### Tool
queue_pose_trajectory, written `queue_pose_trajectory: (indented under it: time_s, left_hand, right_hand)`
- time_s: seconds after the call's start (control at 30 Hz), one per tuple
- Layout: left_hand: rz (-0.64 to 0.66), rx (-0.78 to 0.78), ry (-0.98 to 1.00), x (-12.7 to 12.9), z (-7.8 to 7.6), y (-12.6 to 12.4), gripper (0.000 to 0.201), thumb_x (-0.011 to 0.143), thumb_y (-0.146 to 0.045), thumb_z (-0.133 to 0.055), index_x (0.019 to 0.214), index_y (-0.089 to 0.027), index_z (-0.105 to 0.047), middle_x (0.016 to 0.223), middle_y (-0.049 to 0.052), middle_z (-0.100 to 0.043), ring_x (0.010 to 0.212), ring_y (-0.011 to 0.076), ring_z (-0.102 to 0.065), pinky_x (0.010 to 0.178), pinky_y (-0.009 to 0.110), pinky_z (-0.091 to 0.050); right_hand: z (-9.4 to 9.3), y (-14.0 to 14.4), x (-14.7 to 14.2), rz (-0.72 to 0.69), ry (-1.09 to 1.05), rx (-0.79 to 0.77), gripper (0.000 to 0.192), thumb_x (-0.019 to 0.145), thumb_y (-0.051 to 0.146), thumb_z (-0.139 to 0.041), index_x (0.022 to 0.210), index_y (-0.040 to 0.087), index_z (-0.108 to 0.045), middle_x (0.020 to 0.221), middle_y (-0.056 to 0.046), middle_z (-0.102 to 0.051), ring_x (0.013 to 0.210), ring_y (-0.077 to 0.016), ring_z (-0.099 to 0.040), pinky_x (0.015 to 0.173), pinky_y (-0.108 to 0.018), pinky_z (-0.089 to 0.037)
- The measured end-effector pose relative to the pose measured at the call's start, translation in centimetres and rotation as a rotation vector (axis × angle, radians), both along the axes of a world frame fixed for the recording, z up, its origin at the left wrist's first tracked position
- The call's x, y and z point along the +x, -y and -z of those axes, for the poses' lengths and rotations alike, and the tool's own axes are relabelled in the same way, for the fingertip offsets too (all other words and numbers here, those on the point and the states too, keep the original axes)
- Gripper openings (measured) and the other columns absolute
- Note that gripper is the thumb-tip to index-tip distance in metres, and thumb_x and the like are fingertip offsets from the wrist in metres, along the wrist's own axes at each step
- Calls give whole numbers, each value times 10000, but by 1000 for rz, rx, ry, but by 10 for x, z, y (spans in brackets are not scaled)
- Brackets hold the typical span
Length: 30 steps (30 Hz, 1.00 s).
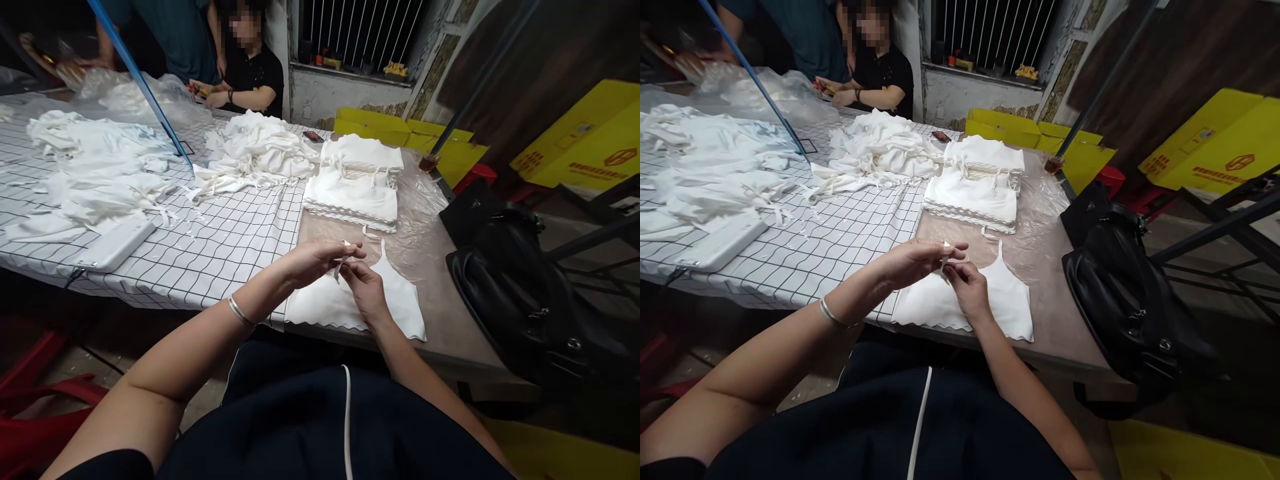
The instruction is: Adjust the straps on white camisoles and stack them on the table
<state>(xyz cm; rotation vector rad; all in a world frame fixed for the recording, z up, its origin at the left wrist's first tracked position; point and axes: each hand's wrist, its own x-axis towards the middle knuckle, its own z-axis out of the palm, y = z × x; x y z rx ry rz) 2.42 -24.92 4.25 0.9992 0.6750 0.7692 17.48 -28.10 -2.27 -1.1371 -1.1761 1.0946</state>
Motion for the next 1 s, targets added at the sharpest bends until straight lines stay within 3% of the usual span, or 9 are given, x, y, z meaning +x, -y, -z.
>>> queue_pose_trajectory:
  time_s: [0.07, 0.17, 0.3, 0.53, 0.8, 1.0]
  left_hand:
    - [-15, 54, -86, -1, -3, 1, 205, 774, -318, -676, 860, -153, -762, 1341, 114, -593, 1228, 301, -489, 980, 398, -366]
    - [-12, 63, -141, -1, 0, 0, 218, 772, -355, -669, 868, -181, -759, 1233, 111, -650, 1252, 296, -453, 999, 407, -325]
    - [30, -42, -79, 0, 12, -7, 238, 752, -369, -658, 865, -182, -754, 1108, 96, -698, 1128, 271, -526, 944, 378, -358]
    - [-56, -190, 7, -9, 16, -28, 171, 762, -303, -637, 848, -188, -731, 1246, 78, -668, 1214, 272, -509, 937, 384, -355]
    - [-99, -236, -7, -7, 16, -46, 140, 753, -288, -647, 811, -186, -724, 1147, 89, -712, 1181, 280, -557, 951, 401, -370]
    - [-142, -236, 13, -6, 17, -53, 119, 752, -281, -666, 803, -190, -724, 1109, 72, -727, 1128, 264, -596, 924, 376, -419]
  right_hand:
    - [0, -2, 1, 33, 30, 66, 361, 695, 576, -742, 760, 225, -686, 903, -34, -647, 901, -203, -566, 861, -350, -437]
    - [-7, -7, 4, -100, -28, 51, 414, 718, 614, -709, 915, 250, -717, 973, -33, -672, 962, -213, -570, 919, -369, -426]
    - [-16, -13, 7, -302, -61, -57, 418, 663, 615, -755, 825, 230, -745, 836, -31, -681, 874, -204, -564, 872, -368, -432]
    - [-18, -4, 25, -526, 62, -260, 356, 664, 518, -802, 763, 181, -744, 774, -34, -670, 766, -159, -568, 778, -315, -425]
    - [-10, -1, 31, -476, 41, -332, 425, 650, 566, -786, 789, 165, -770, 727, -40, -662, 681, -119, -509, 669, -272, -378]
    - [-13, 1, 29, -479, 34, -432, 378, 570, 423, -864, 817, 155, -767, 684, -38, -678, 591, -92, -476, 564, -242, -329]
